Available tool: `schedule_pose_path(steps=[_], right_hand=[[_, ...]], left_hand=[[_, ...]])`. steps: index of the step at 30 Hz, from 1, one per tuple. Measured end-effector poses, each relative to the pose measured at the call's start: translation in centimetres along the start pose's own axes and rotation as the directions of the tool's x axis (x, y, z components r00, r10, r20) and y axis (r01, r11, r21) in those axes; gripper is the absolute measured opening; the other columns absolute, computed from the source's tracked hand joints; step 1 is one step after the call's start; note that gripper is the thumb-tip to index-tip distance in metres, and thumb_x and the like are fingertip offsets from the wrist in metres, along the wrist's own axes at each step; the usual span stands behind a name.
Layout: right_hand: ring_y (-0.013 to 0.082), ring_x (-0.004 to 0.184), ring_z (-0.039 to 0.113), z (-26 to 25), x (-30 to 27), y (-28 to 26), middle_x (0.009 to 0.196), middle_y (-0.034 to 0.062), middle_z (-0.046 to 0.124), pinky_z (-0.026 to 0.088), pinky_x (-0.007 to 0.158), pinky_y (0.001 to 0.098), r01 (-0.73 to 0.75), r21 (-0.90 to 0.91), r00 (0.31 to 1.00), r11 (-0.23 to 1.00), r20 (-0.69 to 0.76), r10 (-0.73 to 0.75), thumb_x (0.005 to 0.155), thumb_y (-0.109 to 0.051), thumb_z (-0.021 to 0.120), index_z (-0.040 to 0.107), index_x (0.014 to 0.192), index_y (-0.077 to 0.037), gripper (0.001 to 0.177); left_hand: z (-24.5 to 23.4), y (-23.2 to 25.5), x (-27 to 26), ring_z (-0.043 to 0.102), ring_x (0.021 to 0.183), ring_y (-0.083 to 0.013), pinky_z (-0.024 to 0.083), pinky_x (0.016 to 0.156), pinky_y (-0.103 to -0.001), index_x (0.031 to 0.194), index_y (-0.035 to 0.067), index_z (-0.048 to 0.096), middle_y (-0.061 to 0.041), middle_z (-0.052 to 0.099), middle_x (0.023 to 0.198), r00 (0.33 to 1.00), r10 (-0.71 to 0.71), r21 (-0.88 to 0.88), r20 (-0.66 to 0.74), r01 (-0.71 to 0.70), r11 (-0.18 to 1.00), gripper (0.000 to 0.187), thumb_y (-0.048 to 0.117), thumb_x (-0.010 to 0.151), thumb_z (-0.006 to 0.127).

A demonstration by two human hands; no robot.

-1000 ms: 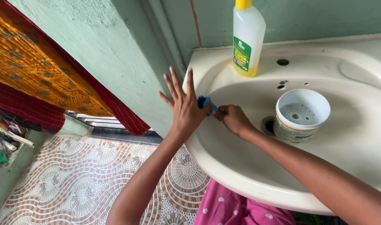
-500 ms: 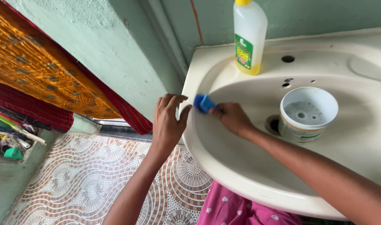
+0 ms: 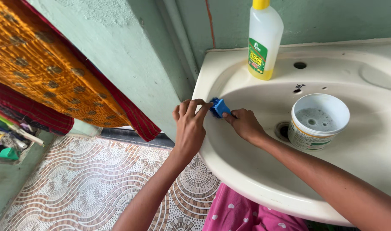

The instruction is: The person cleans the rim and interior of a small plastic container using a blue handheld brush inside a white sink.

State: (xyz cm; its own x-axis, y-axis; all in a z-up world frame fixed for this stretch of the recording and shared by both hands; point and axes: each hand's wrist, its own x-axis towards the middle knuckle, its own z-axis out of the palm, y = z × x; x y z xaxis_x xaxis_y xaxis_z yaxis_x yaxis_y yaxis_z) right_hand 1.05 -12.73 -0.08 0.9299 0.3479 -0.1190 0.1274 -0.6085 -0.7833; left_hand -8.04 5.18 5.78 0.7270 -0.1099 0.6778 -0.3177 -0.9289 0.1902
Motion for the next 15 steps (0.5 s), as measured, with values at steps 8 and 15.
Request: schedule_pose_path(steps=[8,15], right_hand=[[0.0339,0.061,0.067,-0.2,-0.4,-0.3,0.065,0.0212,0.068,0.051,0.068,0.0485,0.034,-0.108,0.999,0.994,0.041,-0.03,0.099,-0.046,0.058,0.076,0.088,-0.004,0.047],[0.0366,0.066,0.07,0.4,-0.7,0.0,0.071,0.0213,0.07,0.052,0.07,0.0481,0.109,-0.112,0.993,0.988,0.045,-0.105,0.097,-0.048,0.059,0.077,0.087,-0.003,0.049]], left_hand=[[0.2,0.2,-0.1,0.051,0.128,-0.0278,0.029,0.111,-0.053,0.117,0.013,0.074,-0.003,0.062,0.123,1.0,0.002,0.033,0.031,-0.003,0.999,0.057,-0.017,0.071,0.063],[-0.1,0.4,0.3,0.05,0.127,-0.0279,0.028,0.111,-0.053,0.116,0.012,0.074,-0.003,0.062,0.122,0.997,-0.003,0.068,0.082,-0.003,0.998,0.058,-0.017,0.067,0.062]])
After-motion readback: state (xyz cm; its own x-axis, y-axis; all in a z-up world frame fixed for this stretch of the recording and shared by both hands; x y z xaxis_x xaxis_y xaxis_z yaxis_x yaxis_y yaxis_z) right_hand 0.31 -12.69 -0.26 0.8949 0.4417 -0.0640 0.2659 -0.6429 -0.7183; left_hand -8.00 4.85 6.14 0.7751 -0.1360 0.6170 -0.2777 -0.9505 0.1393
